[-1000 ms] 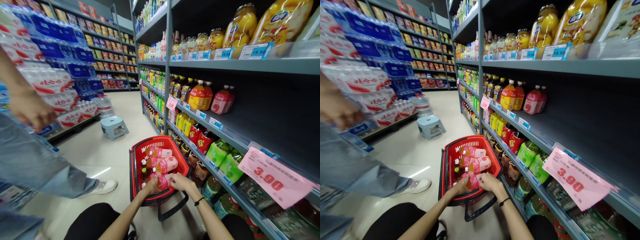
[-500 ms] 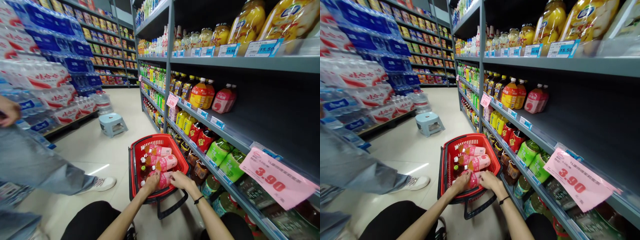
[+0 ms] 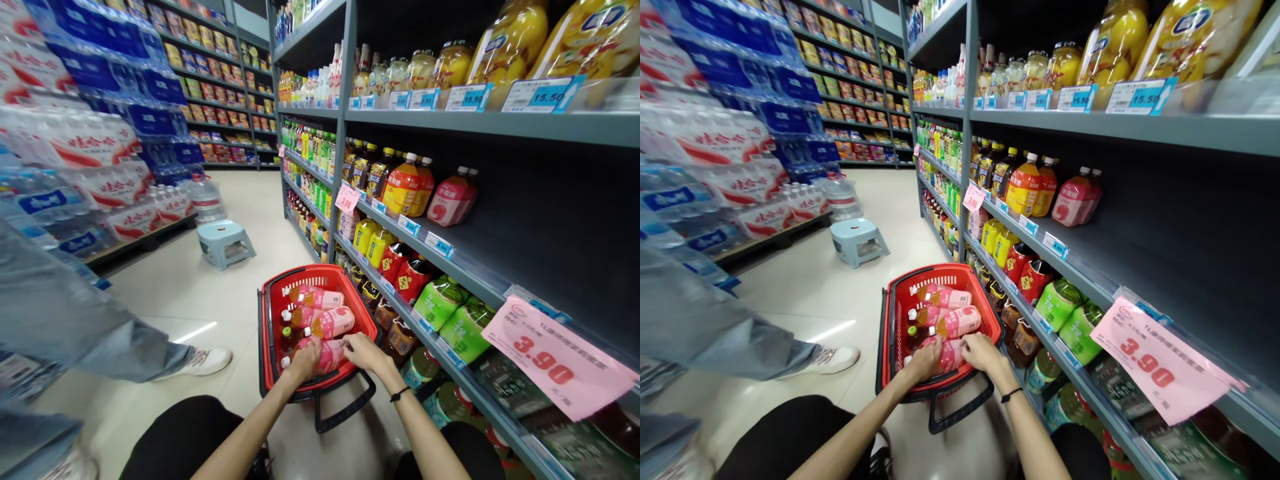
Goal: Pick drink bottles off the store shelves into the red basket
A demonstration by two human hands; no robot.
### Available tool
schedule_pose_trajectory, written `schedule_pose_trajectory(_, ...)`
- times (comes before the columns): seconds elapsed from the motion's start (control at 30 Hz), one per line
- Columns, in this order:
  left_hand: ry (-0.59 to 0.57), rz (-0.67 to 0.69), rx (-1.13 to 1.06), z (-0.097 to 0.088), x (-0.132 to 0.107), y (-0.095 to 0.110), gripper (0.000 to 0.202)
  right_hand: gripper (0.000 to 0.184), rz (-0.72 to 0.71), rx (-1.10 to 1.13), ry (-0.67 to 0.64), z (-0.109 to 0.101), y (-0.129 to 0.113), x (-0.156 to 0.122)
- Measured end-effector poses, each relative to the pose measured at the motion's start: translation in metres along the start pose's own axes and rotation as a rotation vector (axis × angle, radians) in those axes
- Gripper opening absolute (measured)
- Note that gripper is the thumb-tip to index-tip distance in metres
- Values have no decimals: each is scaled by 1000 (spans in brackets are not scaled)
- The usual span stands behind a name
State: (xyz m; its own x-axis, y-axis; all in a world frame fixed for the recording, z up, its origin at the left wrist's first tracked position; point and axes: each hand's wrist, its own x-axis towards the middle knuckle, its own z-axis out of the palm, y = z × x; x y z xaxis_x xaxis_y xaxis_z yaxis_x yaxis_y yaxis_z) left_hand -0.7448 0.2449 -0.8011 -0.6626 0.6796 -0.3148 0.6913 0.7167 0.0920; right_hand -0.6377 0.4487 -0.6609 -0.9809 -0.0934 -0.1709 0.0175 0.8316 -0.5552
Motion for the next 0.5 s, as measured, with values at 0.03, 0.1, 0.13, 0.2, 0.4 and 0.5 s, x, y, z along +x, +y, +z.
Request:
schedule_pose_trajectory(0.03,3,-4,-7,1,1,0,79,20,1,4,3,0,0,0)
schedule_pose_trajectory(0.1,9,-21,-17,2,2,0,79,20,3,14,15,-1,0,-1)
schedule_pose_trajectory(0.13,12,-31,-21,2,2,0,78,20,5,19,23,-1,0,-1)
schedule_pose_trajectory(0.2,19,-48,-24,3,3,-1,77,20,9,29,40,-3,1,-1)
schedule_pose_trajectory(0.4,64,-88,-20,6,0,1,78,18,9,43,82,-11,0,1)
schedule_pose_trajectory(0.5,112,-117,-6,9,-2,4,78,20,3,44,107,-12,0,2)
